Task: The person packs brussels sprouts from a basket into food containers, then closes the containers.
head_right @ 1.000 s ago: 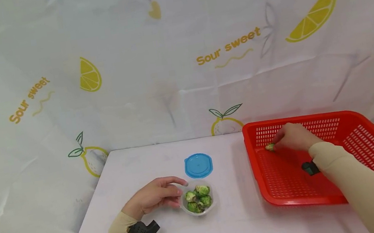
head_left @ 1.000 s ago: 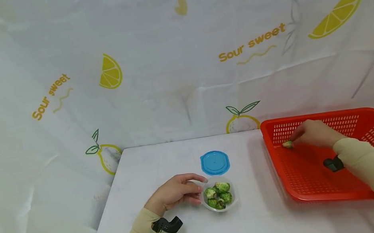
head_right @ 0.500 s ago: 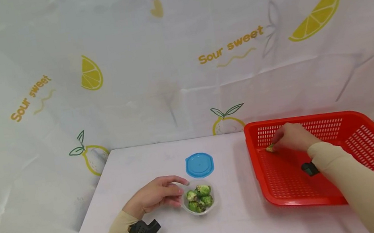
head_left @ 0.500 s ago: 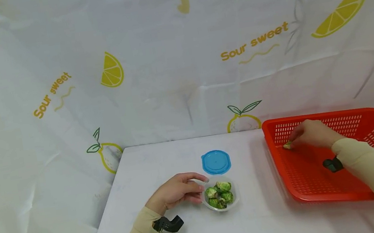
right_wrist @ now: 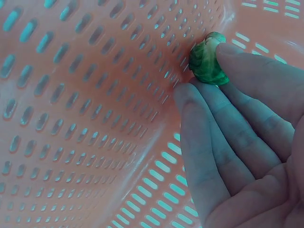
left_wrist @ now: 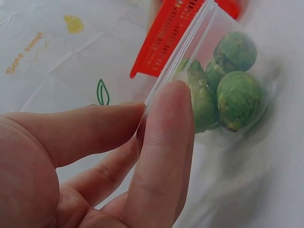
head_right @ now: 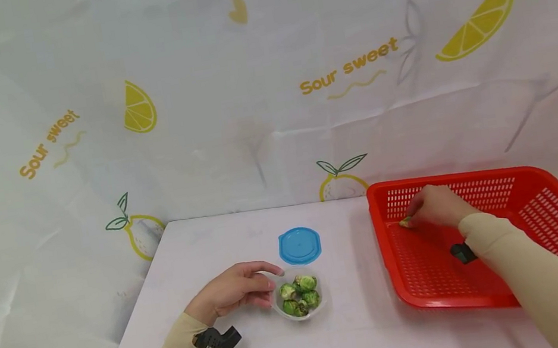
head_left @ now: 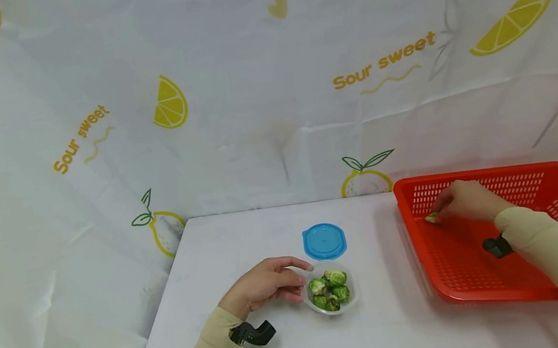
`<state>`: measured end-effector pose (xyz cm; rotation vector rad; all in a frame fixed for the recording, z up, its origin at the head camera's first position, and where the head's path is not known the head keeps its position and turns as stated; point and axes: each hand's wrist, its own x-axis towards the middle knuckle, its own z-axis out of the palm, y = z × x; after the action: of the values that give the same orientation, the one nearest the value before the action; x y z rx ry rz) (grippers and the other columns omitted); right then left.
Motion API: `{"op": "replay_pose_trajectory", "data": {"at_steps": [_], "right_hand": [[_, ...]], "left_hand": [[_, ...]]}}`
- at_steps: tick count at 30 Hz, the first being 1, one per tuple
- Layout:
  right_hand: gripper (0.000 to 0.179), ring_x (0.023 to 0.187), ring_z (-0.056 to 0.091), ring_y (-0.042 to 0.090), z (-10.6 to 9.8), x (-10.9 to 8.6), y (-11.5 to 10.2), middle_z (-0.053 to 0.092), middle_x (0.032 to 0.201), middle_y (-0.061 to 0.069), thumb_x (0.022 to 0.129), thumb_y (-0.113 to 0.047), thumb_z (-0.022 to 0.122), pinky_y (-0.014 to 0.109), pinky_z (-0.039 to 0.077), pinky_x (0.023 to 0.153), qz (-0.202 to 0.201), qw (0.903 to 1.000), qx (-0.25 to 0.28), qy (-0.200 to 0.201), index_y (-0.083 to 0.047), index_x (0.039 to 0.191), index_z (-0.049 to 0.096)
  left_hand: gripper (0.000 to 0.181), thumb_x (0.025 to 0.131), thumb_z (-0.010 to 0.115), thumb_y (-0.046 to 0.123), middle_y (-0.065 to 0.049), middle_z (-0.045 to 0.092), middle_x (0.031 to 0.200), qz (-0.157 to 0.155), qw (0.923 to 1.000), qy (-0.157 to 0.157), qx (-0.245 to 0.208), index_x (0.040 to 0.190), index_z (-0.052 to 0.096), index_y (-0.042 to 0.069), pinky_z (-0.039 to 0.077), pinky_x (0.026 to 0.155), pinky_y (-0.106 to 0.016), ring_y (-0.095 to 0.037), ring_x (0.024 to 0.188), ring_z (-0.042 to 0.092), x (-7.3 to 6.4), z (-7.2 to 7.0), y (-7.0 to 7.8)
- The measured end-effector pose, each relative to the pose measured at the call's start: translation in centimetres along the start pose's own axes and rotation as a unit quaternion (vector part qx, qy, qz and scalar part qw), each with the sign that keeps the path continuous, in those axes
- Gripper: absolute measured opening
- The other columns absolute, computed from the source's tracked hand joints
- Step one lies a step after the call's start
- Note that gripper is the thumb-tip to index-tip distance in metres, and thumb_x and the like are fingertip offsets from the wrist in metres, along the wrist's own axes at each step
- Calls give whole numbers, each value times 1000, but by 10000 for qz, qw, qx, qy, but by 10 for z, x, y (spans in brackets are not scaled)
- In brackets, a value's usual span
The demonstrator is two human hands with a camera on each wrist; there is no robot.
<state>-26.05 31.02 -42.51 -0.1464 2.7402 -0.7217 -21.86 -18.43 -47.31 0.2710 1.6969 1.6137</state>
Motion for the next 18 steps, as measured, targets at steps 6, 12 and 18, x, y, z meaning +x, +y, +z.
{"op": "replay_pose_trajectory", "data": {"at_steps": [6, 12, 18], "right_hand": [[27, 98, 66, 29, 1, -2, 2, 80, 107, 12, 93, -20, 85, 58, 61, 92, 8, 10000, 25, 21, -3, 114, 82], [28, 100, 65, 30, -2, -7, -2, 80, 108, 11, 93, -25, 86, 57, 61, 91, 8, 10000, -31, 13, -6, 114, 83], [34, 102, 66, 31, -9, -24, -12, 81, 108, 9, 93, -31, 86, 53, 63, 88, -86, 9996, -235, 115, -7, 117, 82]], "left_hand": [[39, 104, 70, 7, -4, 76, 94, -11, 10000, -13, -1, 141, 65, 1, 68, 79, -28, -13, 78, 75, 1, 2, 1], [37, 104, 69, 7, -6, 76, 93, -21, 10000, 56, 32, 141, 66, 3, 68, 78, -28, -15, 78, 76, 0, 1, 0], [37, 104, 68, 7, -6, 77, 92, -12, 9999, 108, 23, 141, 66, 3, 68, 78, -28, -15, 78, 75, -1, 0, 2]]}}
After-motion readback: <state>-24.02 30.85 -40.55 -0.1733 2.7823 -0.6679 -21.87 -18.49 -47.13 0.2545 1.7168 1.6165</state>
